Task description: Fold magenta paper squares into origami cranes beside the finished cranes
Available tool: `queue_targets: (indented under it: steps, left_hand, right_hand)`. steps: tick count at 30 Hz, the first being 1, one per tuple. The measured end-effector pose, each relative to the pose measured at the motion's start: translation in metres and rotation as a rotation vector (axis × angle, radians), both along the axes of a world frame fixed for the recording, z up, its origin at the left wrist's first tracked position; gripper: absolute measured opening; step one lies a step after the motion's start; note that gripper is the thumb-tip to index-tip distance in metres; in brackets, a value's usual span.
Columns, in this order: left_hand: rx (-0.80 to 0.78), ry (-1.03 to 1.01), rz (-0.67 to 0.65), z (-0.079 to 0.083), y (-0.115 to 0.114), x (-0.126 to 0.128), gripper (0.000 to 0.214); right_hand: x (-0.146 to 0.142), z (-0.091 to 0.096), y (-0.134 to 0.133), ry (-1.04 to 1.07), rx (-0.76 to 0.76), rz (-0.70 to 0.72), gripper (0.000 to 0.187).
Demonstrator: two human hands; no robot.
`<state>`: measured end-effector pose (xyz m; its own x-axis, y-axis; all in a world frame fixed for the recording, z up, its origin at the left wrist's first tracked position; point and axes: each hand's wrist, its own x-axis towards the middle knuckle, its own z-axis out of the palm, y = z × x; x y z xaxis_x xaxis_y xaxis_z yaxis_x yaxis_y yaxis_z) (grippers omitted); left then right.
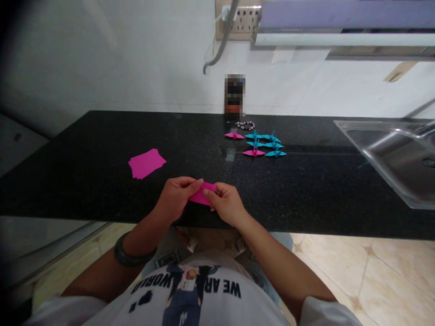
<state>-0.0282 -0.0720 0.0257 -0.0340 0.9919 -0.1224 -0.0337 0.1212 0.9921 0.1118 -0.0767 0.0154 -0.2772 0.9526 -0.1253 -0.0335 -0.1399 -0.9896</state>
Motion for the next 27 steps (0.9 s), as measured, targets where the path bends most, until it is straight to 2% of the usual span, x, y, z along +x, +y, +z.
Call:
queue_targets:
  steps: [4, 9, 12, 17, 21, 25, 27]
  left_hand:
    - [0.017, -0.005, 0.053, -0.002, 0.001, -0.002, 0.026]
    - [-0.078, -0.098, 0.023, 0.000, -0.001, -0.003, 0.027]
    - [-0.167, -0.153, -0.056, 0.003, -0.003, -0.002, 0.025]
    - [-0.279, -0.173, -0.212, 0.005, -0.006, -0.002, 0.028]
    - [-0.253, -0.178, -0.158, 0.004, -0.005, -0.003, 0.032]
    - [-0.246, -0.200, -0.113, 0.003, -0.004, -0.003, 0.029]
    - [-0.244, -0.210, -0.110, 0.003, -0.004, -0.002, 0.027]
  right_hand:
    - [0.000, -0.002, 0.002, 0.036, 0.000, 0.016, 0.028]
    - [0.005, -0.001, 0.007, -0.021, 0.061, -0.118, 0.027]
    - [0.011, 0.004, 0.013, -0.146, 0.186, -0.104, 0.024]
    - [0.020, 0.015, 0.020, -0.370, 0.458, 0.071, 0.020]
    - [0.026, 0.023, 0.017, -0.495, 0.698, -0.027, 0.017]
    - [0.028, 0.029, 0.009, -0.652, 0.877, 0.243, 0.024]
    - [0.027, 0.029, 0.006, -0.758, 0.923, 0.301, 0.019]
